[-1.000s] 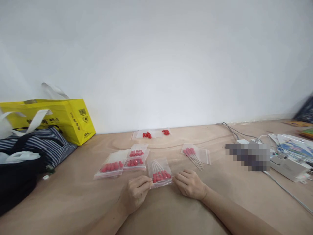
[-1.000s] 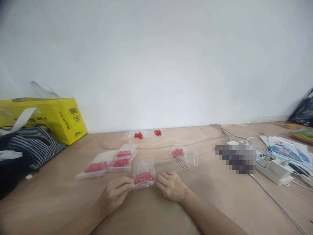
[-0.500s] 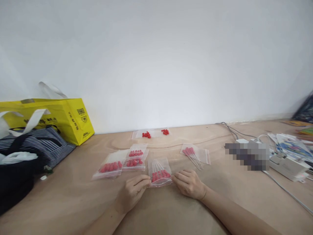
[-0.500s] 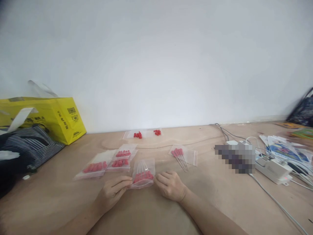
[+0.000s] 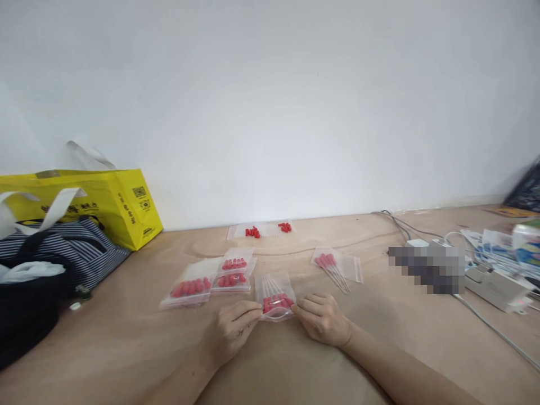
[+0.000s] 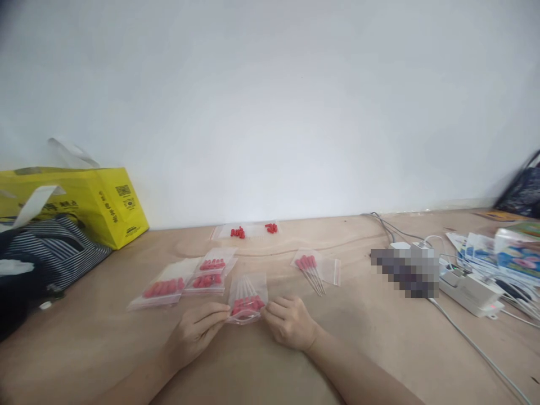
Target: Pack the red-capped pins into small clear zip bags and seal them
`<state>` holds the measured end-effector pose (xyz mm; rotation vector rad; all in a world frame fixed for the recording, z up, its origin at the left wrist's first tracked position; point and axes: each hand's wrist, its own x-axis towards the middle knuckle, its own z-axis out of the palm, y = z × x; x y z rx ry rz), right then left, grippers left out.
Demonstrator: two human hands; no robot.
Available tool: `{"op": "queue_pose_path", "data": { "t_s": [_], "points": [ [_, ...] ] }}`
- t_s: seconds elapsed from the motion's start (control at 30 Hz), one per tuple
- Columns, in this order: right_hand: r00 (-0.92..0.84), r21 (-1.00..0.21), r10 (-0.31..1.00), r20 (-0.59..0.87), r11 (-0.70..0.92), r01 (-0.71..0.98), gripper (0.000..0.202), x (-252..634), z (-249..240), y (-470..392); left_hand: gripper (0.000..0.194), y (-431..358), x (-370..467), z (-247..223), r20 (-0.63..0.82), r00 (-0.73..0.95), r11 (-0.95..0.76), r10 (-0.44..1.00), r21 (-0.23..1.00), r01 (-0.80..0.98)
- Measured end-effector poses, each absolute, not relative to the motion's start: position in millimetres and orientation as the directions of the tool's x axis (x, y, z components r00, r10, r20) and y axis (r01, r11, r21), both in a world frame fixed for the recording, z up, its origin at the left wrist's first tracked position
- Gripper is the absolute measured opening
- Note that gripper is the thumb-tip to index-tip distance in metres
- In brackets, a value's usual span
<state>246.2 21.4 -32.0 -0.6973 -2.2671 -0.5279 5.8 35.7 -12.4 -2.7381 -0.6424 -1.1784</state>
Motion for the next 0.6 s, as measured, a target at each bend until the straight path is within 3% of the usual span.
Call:
{"op": "queue_pose_path", "data": {
  "t_s": [0.23, 0.6],
  "points": [
    [-0.578, 0.133, 0.383, 0.72, 0.741, 0.658, 0.017, 233, -27, 18, 0.017, 33, 12, -9, 0.717, 0.627, -0.926, 0.303, 0.065, 0.372],
    [-0.545, 0.2, 0.253, 0.8, 0.743, 0.638, 0.017, 195, -27, 23, 0.022, 32, 17, -8, 0.744, 0.605, -0.919, 0.284, 0.031, 0.394]
  ]
}}
